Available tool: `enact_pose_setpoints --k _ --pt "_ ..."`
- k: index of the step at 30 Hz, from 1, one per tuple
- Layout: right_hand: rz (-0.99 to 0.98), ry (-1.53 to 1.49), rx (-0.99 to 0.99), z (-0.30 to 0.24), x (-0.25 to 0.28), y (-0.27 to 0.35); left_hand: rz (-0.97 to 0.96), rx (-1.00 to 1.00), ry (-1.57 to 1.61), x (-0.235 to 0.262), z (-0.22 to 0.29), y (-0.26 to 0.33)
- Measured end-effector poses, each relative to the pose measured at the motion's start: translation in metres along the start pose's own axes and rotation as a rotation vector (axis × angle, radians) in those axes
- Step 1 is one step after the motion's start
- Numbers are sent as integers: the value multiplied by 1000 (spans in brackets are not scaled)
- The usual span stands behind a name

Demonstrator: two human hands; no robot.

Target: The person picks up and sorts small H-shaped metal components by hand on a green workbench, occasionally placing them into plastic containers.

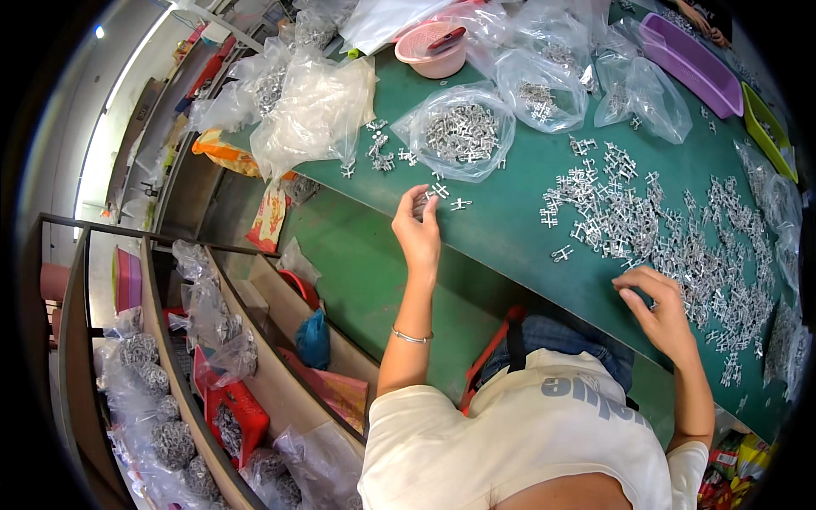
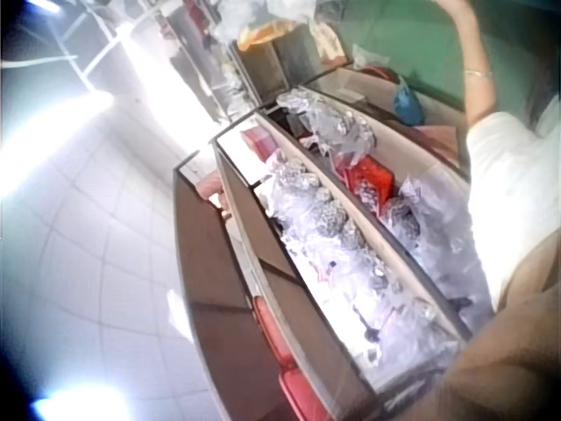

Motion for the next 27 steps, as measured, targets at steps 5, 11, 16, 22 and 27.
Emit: enact_pose_setpoints --k 5,11,16,22,27 --pt "-66 46 87 -12 -24 -9 -67 -38 -158 -8 -24 -7" --pt "-114 81 34 -5 -28 -9 -27 -303 -168 -7 0 -20" --pt "-113 18 -44 0 -24 -11 291 -263 -743 30 -27 -65" --pt "-71 32 9 1 -22 -13 196 -95 -318 39 -68 -90" --pt "-97 8 -24 4 -25 -14 254 -40 -97 56 -95 -105"
Point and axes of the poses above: each hand's wrist, its own y-axis away from the middle knuckle, its own x-axis out of the back of the hand, z = x × y, the point moved 9 cm from there along -y, towards the middle knuckle, and after that the axes turned 5 degrees about -x, right-handed, at the moved point
